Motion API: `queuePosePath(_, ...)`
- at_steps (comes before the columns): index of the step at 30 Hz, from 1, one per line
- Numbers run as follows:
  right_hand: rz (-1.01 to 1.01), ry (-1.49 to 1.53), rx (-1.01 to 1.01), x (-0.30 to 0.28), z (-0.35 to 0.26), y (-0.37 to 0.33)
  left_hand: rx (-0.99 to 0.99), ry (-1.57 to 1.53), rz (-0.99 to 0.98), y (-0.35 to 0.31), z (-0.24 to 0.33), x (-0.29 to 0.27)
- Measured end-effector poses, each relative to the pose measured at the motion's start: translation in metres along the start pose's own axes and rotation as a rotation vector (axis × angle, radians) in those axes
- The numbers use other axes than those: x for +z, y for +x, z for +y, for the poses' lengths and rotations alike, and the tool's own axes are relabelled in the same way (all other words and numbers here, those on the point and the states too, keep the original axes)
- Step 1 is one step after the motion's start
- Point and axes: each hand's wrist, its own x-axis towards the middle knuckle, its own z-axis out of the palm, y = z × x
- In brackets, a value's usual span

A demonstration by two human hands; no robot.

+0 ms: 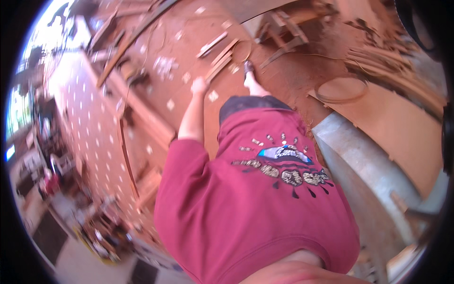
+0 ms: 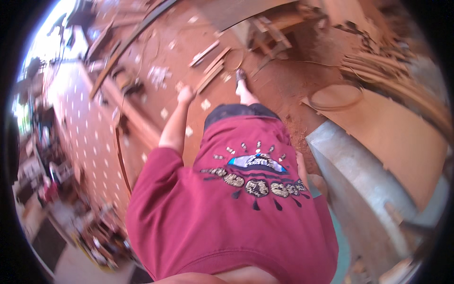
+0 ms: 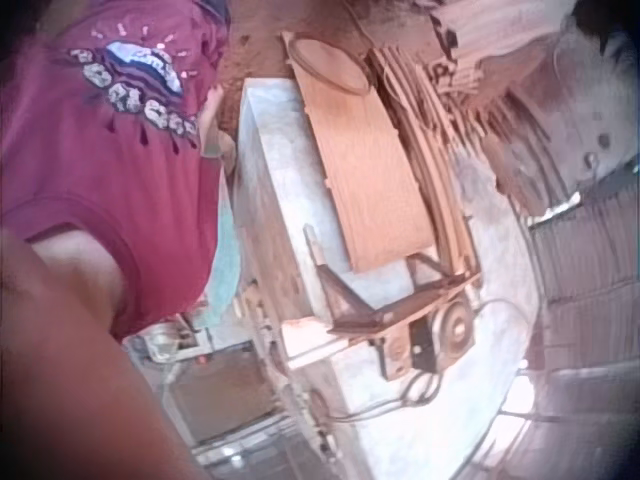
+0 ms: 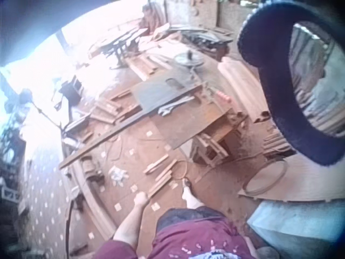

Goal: The person positions a wooden plank on a table saw and uses a wrench to adjust the saw's fence. They then feed the plank through the spinning blade to cut it, repeating the process with another piece of wood.

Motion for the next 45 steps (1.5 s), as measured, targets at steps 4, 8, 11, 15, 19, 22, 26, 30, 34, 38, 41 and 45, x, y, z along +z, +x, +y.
queuePosePath(4,0.114,0.173,-0.013,0.018,-0.001,0.002,-0.009,-0.194,-0.102,-0.035,0.011,0.021)
queuePosePath(8,0.022,0.065,0.121,0.003,-0.054,0.012,-0.111,-0.301,-0.223,-0.055,-0.013,0.091)
queuePosePath(11,0.092,0.066,0.121,0.011,-0.046,0.031,-0.121,-0.305,-0.335,-0.095,0.023,0.084)
queuePosePath(15,0.098,-0.060,0.028,-0.028,-0.072,0.080,-0.176,-0.307,-0.361,-0.093,-0.005,0.137)
queuePosePath(19,0.148,-0.212,-0.019,-0.092,-0.085,0.112,-0.315,-0.271,-0.562,-0.110,0.042,0.140)
queuePosePath(22,0.278,-0.228,-0.069,-0.158,-0.110,0.142,-0.385,-0.249,-0.504,-0.094,0.101,0.125)
queuePosePath(26,0.388,-0.098,-0.142,-0.223,-0.219,0.194,-0.124,-0.392,-0.135,-0.049,0.192,0.078)
queuePosePath(30,0.148,0.182,-0.737,-0.261,-0.463,0.197,-0.015,-0.565,0.168,-0.063,0.322,0.012)
queuePosePath(34,0.296,0.056,-0.994,-0.276,-0.633,0.235,0.080,-0.548,0.317,-0.092,0.371,-0.040)
queuePosePath(38,0.345,-0.410,-0.671,-0.262,-0.710,0.250,0.023,-0.695,0.421,-0.147,0.300,-0.020)
queuePosePath(41,0.165,-0.731,-0.562,-0.248,-0.727,0.289,-0.205,-1.036,0.582,-0.206,0.253,0.007)
queuePosePath(45,0.240,-0.741,-0.574,-0.233,-0.732,0.298,-0.538,-1.220,0.647,-0.263,0.195,0.068)
